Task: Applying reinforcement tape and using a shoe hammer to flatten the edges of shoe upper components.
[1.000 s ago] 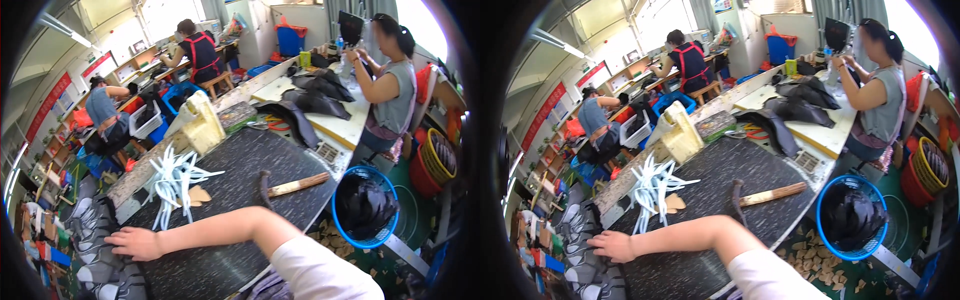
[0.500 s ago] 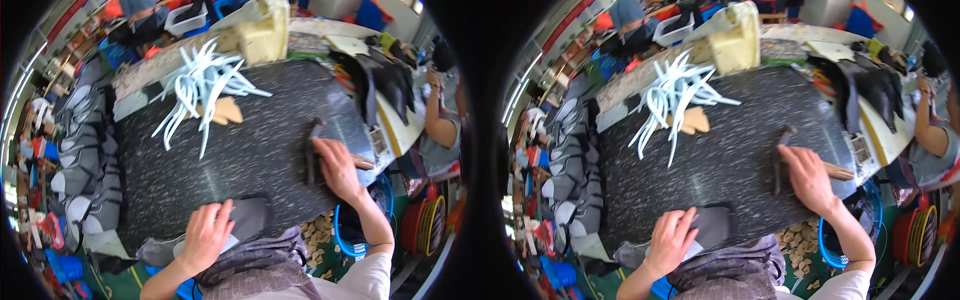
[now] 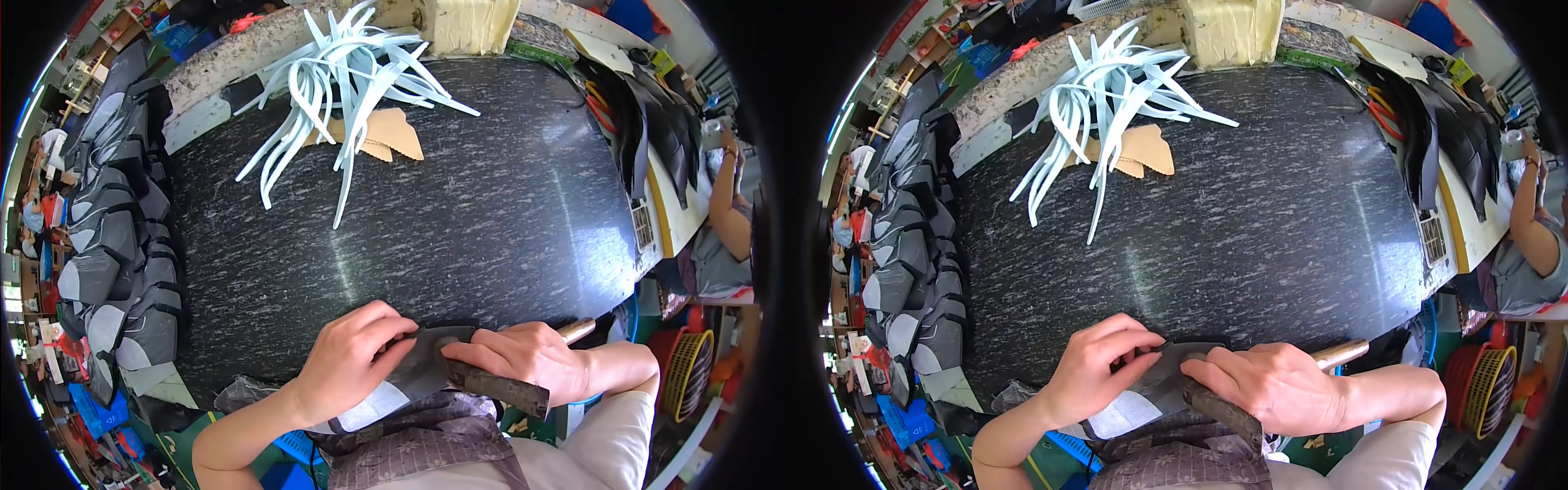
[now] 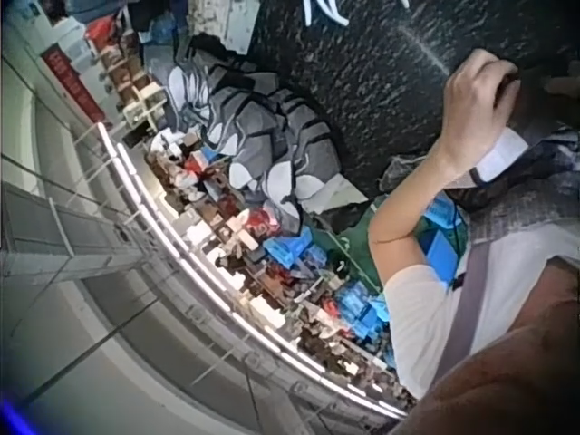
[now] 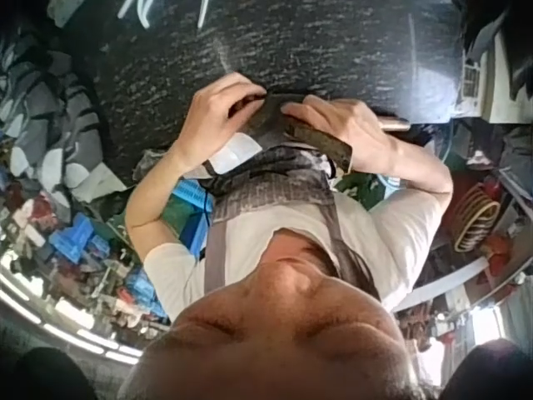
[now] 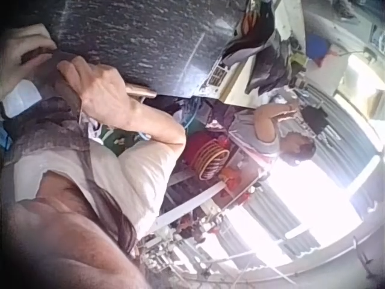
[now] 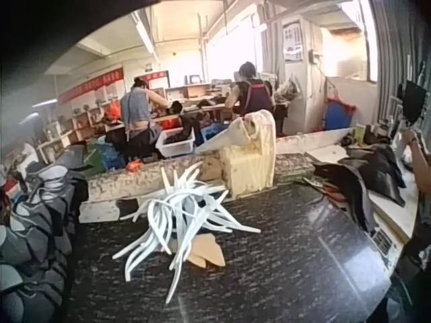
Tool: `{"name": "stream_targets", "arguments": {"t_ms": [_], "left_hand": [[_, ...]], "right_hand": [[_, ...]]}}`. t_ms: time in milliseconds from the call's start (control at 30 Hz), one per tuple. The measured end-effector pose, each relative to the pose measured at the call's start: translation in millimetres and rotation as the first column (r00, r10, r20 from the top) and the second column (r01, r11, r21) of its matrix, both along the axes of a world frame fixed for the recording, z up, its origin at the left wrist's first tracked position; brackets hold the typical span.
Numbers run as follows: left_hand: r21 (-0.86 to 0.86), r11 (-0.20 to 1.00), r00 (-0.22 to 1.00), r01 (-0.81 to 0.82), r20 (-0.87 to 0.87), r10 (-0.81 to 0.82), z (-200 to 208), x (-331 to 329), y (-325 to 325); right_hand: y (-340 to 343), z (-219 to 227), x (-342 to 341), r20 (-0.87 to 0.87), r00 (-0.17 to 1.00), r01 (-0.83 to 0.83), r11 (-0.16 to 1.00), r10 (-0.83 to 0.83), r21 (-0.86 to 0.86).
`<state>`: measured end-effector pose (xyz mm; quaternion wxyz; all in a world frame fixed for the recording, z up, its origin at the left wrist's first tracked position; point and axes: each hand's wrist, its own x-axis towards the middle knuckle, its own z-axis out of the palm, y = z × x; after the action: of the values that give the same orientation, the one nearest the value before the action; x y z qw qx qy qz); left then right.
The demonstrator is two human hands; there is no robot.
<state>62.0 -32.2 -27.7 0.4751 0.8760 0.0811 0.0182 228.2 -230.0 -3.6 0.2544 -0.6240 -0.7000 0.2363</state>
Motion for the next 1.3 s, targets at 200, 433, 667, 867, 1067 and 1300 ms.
{"name": "stream_targets", "arguments": {"t_ms": [200,433,667,867,1067,1300], "left_hand": [[0.228,0.971,0.965,0.077,0.229,-0.13,-12,0,1],[0.571,0.816,0.891,0.094,0.317,-0.324,-14,0,-3],[0.47,0.882,0.954,0.02,0.254,-0.157,-3,-5,3],[0.471,0.881,0.952,0.044,0.248,-0.18,-5,-24,-5],[0.731,0.67,0.922,0.127,0.163,-0.352,-2,-25,-17],[0.394,0.919,0.962,0.005,0.25,-0.112,-5,-38,3]], "right_hand": [[2,13,1,0.046,0.998,0.039,0.999,-0.038,-0.032],[28,15,8,0.072,0.992,0.102,0.995,-0.101,-0.007],[30,13,3,0.132,0.991,0.01,0.997,0.001,-0.081],[30,11,2,0.097,0.995,0.019,0.999,-0.016,-0.028],[42,14,3,0.197,0.98,-0.035,0.999,0.036,-0.008],[47,15,-2,0.236,0.971,-0.05,0.999,0.049,0.001]]}}
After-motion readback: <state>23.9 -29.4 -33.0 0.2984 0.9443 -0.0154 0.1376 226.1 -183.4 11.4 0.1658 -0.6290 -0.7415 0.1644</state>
